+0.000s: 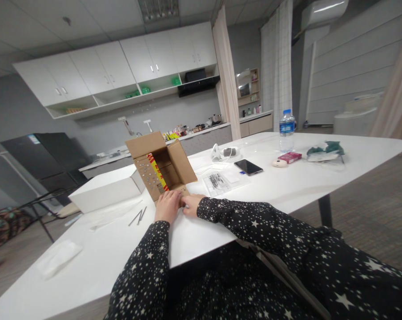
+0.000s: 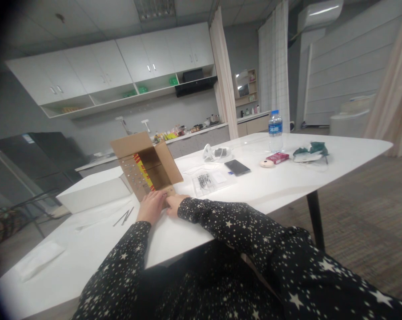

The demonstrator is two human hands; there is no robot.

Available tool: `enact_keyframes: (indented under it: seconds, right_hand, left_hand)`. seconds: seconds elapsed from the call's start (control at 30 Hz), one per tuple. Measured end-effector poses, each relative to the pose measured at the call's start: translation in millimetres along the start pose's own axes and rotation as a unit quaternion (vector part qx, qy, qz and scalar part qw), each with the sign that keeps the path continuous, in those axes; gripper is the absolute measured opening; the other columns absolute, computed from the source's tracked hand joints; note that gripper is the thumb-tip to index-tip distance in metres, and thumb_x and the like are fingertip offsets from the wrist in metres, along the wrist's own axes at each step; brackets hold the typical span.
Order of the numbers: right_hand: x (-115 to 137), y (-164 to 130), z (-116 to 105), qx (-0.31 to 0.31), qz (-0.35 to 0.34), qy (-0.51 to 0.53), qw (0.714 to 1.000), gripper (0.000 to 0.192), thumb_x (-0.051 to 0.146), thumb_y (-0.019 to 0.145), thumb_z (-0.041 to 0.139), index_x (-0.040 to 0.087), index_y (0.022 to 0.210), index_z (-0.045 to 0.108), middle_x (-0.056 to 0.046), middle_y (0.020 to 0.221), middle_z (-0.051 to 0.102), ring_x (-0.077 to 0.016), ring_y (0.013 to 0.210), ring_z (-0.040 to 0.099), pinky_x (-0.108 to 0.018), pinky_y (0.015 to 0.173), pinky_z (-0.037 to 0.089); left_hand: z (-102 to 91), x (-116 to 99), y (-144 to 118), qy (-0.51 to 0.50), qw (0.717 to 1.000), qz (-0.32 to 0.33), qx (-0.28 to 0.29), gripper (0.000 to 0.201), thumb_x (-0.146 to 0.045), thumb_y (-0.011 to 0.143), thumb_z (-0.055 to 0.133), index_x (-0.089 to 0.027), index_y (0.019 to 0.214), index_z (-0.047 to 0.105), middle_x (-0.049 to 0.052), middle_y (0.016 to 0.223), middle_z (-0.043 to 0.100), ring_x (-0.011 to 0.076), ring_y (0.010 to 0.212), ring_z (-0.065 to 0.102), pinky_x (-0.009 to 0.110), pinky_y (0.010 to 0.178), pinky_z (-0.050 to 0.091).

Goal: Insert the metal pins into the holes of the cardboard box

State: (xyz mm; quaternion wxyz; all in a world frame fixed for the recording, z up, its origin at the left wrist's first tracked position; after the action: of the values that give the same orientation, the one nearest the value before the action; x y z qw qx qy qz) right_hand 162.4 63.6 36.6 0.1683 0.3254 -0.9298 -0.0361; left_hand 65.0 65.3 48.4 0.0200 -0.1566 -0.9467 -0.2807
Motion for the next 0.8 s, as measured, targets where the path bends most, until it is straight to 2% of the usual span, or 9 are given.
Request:
enact_keyframes:
  seconds: [0.37,0.8]
  right_hand:
    - [-1.6,2.2,2.3,-0.007,0.001,0.006,1.000,0.030,0.036,0.076,0.050,0.022,0.101,0.061,-0.010,0.102,0.067,-0.0262,0.089,0.065,-0.036,0.073,0.050]
    - [-2.2,1.2,1.7,-0.001,0.001,0.007,1.000,0.032,0.037,0.077,0.050,0.022,0.103,0.062,-0.010,0.103,0.066,-0.0263,0.090,0.064,-0.036,0.073,0.050]
  left_hand:
    - [-2.1,-4.6,2.1,-0.007,1.000,0.005,0.001,0.032,-0.027,0.092,0.033,-0.020,0.108,0.060,0.010,0.106,0.066,0.0238,0.105,0.055,0.037,0.089,0.039]
    - [0.4,1.1,2.2,0.017,1.000,-0.008,-0.008,0.032,-0.025,0.091,0.033,-0.018,0.108,0.059,0.010,0.104,0.066,0.0250,0.103,0.056,0.038,0.086,0.040]
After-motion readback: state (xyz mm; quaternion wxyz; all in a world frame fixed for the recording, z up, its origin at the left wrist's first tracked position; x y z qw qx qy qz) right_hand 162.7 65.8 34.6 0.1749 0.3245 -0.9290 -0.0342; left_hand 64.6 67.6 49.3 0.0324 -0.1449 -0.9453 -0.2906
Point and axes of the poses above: each hand's wrist, its own y-axis towards the middle knuckle, its own z-axis out of the palm, x = y × z, the point moved 7 cm from there along y, towards the middle knuckle
